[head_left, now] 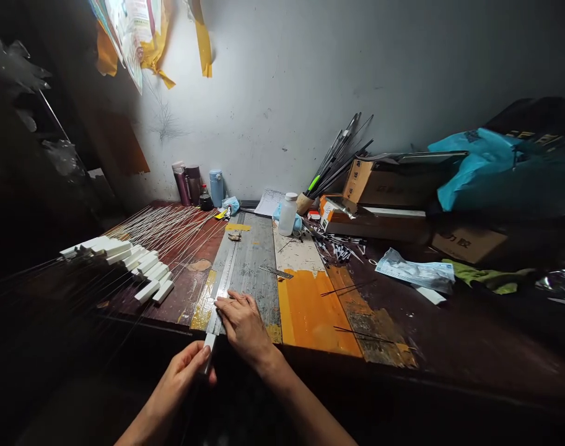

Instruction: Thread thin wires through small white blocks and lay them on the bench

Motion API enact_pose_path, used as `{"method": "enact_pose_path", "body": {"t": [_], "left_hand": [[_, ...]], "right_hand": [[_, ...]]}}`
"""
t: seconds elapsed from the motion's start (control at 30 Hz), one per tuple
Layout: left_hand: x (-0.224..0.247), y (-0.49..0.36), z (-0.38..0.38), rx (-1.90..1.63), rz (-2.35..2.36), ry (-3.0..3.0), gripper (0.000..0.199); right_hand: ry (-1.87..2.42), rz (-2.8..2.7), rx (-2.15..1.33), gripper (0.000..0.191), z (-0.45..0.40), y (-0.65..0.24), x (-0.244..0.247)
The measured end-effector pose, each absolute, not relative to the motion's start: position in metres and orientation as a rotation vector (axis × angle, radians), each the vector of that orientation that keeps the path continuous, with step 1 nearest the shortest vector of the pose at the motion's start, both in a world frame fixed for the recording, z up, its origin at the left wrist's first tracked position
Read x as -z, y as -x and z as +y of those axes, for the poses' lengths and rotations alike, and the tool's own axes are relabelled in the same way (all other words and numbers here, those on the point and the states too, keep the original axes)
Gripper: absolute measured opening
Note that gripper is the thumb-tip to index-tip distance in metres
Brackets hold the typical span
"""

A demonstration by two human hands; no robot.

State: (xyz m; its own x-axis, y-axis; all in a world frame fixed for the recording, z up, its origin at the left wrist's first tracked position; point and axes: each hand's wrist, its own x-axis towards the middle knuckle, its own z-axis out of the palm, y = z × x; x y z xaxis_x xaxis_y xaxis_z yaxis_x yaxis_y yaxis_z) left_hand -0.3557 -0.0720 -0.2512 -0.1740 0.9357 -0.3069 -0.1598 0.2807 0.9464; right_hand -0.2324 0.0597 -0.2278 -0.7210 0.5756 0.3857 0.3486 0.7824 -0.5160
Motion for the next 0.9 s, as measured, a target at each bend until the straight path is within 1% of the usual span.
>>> {"method": "enact_pose_path", "body": {"t": [0.1,0.23,0.33,0.5,0.67,0.7,0.77,0.8,0.83,0.87,0.9], "left_hand": [[0.238,0.354,-0.081,-1.179,1.312,-0.859,0.038],[0.214,0.346,-0.094,-1.138,1.298,-0.935,0.032],[0.205,0.339,-0.101,-1.069,1.361,-1.09,0.034],[0.215,0.324,-0.107,-1.009,1.522,-1.347,0.037],[0.224,0.306,-0.1,-1.057,1.661,-1.786,0.028],[0.225,0.302,-0.1,-1.095,1.687,-1.899,0.03],[0.231,0.295,-0.106,-1.234,1.745,-2.109,0.041],[0.235,0.291,-0.113,-1.312,1.75,-2.159,0.045],[0.24,0.286,-0.121,-1.381,1.739,-2.139,0.045],[0.246,0.281,-0.131,-1.395,1.621,-2.087,0.037],[0.252,0.274,-0.142,-1.342,1.546,-1.834,0.026]], "right_hand": [[0.547,-2.347,-0.436,0.033,0.052,0.216,0.215],[0.46,-2.246,-0.279,0.024,0.036,0.186,0.19],[0.456,-2.206,-0.208,0.021,0.023,0.163,0.176],[0.477,-2.174,-0.131,0.022,0.006,0.131,0.169],[0.6,-2.196,-0.098,0.02,-0.005,0.107,0.173],[0.629,-2.21,-0.089,0.019,-0.006,0.101,0.173],[0.682,-2.246,-0.091,0.017,-0.008,0.087,0.172],[0.712,-2.261,-0.104,0.017,-0.009,0.078,0.172],[0.751,-2.272,-0.124,0.017,-0.01,0.067,0.171],[0.798,-2.277,-0.146,0.017,-0.01,0.056,0.171],[0.849,-2.277,-0.165,0.017,-0.011,0.043,0.171]]}}
